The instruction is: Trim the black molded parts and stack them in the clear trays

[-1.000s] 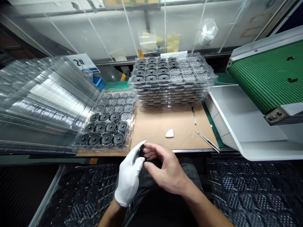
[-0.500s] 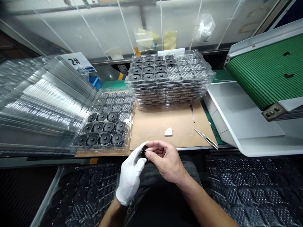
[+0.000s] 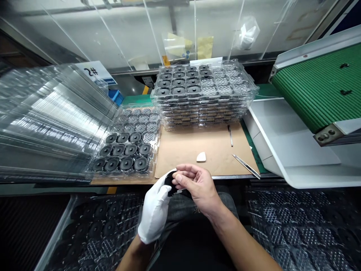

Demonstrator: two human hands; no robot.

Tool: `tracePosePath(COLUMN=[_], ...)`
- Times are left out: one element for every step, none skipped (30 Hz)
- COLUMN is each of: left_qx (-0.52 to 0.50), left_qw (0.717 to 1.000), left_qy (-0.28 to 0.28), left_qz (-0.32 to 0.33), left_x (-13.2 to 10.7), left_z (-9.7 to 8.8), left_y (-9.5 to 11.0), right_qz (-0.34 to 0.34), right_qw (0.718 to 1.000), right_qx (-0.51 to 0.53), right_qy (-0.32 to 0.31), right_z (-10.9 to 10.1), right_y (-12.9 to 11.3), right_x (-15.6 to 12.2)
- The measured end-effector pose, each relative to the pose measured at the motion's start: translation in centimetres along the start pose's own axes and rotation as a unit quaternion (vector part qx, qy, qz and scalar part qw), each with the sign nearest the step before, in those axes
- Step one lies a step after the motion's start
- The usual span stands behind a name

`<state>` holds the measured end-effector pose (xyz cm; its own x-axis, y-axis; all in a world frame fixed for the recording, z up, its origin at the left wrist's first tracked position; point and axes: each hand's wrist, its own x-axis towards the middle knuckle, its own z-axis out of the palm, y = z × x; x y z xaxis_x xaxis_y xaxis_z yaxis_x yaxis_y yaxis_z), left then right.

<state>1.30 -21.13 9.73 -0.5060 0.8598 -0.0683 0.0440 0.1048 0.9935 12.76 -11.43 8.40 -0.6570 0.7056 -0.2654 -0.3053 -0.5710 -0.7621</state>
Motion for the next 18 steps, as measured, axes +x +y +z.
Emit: tracePosePath(left_qx=[-0.007, -0.016, -0.031, -0.056, -0.093, -0.141, -0.197, -0.255, -0.307, -0.350, -0.383, -0.405, -0.418, -0.421, -0.416, -0.405, -0.389, -0.373], left_qw=[1.000, 1.000, 0.999, 0.998, 0.994, 0.988, 0.976, 0.962, 0.945, 0.930, 0.919, 0.910, 0.906, 0.905, 0.906, 0.911, 0.916, 0.919], left_qy=[0.003, 0.007, 0.012, 0.018, 0.022, 0.024, 0.022, 0.020, 0.016, 0.010, 0.003, -0.009, -0.025, -0.046, -0.066, -0.084, -0.100, -0.115], left_qz=[-0.003, -0.008, -0.015, -0.028, -0.044, -0.064, -0.085, -0.101, -0.108, -0.108, -0.099, -0.083, -0.065, -0.045, -0.026, -0.003, 0.022, 0.048], left_x=[0.0, -0.1, -0.1, 0.0, 0.1, 0.4, 0.7, 1.3, 1.9, 2.7, 3.5, 4.4, 5.3, 6.2, 6.9, 7.6, 8.2, 8.6], left_z=[0.1, 0.1, 0.2, 0.3, 0.3, 0.2, 0.1, -0.1, -0.3, -0.6, -0.9, -1.2, -1.5, -1.6, -1.7, -1.6, -1.4, -1.2], left_y=[-0.1, -0.2, -0.3, -0.3, -0.2, 0.0, 0.3, 0.9, 1.6, 2.5, 3.7, 5.0, 6.4, 8.0, 9.6, 11.2, 12.8, 14.3], right_qz=[0.002, 0.003, 0.004, 0.002, 0.000, -0.002, -0.003, -0.003, -0.002, -0.002, -0.003, -0.005, -0.006, -0.003, 0.002, 0.008, 0.013, 0.016], right_qw=[1.000, 1.000, 1.000, 1.000, 0.999, 0.997, 0.995, 0.993, 0.992, 0.992, 0.992, 0.990, 0.986, 0.981, 0.973, 0.964, 0.952, 0.937], right_qx=[0.001, 0.006, 0.014, 0.029, 0.049, 0.071, 0.088, 0.095, 0.087, 0.065, 0.028, -0.018, -0.067, -0.117, -0.170, -0.222, -0.270, -0.313], right_qy=[0.001, 0.003, 0.004, 0.009, 0.018, 0.031, 0.047, 0.066, 0.087, 0.107, 0.126, 0.142, 0.152, 0.157, 0.155, 0.148, 0.142, 0.154], right_z=[0.0, 0.0, 0.1, 0.0, -0.1, -0.3, -0.8, -1.4, -2.2, -3.3, -4.4, -5.7, -7.0, -8.3, -9.6, -10.7, -11.6, -12.4], right_y=[0.0, -0.1, -0.2, -0.3, -0.3, -0.3, -0.2, 0.1, 0.5, 1.2, 2.2, 3.3, 4.6, 6.1, 7.7, 9.3, 10.8, 12.2], right_x=[-0.1, -0.1, -0.2, -0.2, -0.1, 0.0, 0.1, 0.2, 0.3, 0.4, 0.4, 0.4, 0.3, 0.2, 0.1, -0.1, -0.3, -0.5])
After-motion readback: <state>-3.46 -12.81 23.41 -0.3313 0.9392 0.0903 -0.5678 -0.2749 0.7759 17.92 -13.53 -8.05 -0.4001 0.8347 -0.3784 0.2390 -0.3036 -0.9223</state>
